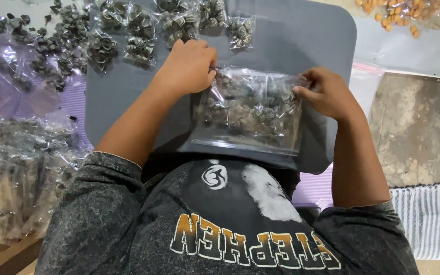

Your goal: The person organizes and packages metal fasteners into small clear bags, placing them on a tray and smoothing the bags by hand.

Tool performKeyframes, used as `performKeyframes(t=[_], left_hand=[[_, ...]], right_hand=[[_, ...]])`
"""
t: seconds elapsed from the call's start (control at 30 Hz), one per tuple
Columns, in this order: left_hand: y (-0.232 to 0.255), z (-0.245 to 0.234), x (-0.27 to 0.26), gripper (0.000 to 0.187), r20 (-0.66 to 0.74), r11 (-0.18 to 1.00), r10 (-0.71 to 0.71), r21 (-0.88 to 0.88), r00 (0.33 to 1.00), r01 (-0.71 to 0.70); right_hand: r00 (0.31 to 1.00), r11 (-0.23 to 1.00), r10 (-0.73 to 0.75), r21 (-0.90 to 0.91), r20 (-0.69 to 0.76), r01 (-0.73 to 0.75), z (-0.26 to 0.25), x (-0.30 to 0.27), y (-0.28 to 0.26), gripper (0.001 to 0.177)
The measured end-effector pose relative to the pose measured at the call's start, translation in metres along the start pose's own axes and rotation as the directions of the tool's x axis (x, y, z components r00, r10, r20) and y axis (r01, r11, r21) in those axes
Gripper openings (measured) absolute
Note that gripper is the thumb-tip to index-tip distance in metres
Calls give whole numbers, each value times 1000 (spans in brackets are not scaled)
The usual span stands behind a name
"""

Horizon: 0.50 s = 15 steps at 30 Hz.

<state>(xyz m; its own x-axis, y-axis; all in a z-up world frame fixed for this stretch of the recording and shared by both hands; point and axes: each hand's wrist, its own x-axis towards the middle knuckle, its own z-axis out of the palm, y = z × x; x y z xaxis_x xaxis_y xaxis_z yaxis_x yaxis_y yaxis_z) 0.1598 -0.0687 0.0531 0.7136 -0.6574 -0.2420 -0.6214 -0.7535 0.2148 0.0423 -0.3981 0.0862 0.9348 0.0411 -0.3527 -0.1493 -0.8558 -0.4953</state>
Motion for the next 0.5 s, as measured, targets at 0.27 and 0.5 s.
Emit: performKeyframes(t=[0.27, 0.5], left_hand=[[6, -39, -18, 11, 144, 910, 43, -413, 989, 21], [19, -66, 4, 15, -151, 891, 262, -342, 953, -299]], right_hand=[[998, 981, -15, 192, 58, 3, -12, -24, 5, 21], [996, 997, -50, 49, -76, 54, -59, -48, 23, 12]])
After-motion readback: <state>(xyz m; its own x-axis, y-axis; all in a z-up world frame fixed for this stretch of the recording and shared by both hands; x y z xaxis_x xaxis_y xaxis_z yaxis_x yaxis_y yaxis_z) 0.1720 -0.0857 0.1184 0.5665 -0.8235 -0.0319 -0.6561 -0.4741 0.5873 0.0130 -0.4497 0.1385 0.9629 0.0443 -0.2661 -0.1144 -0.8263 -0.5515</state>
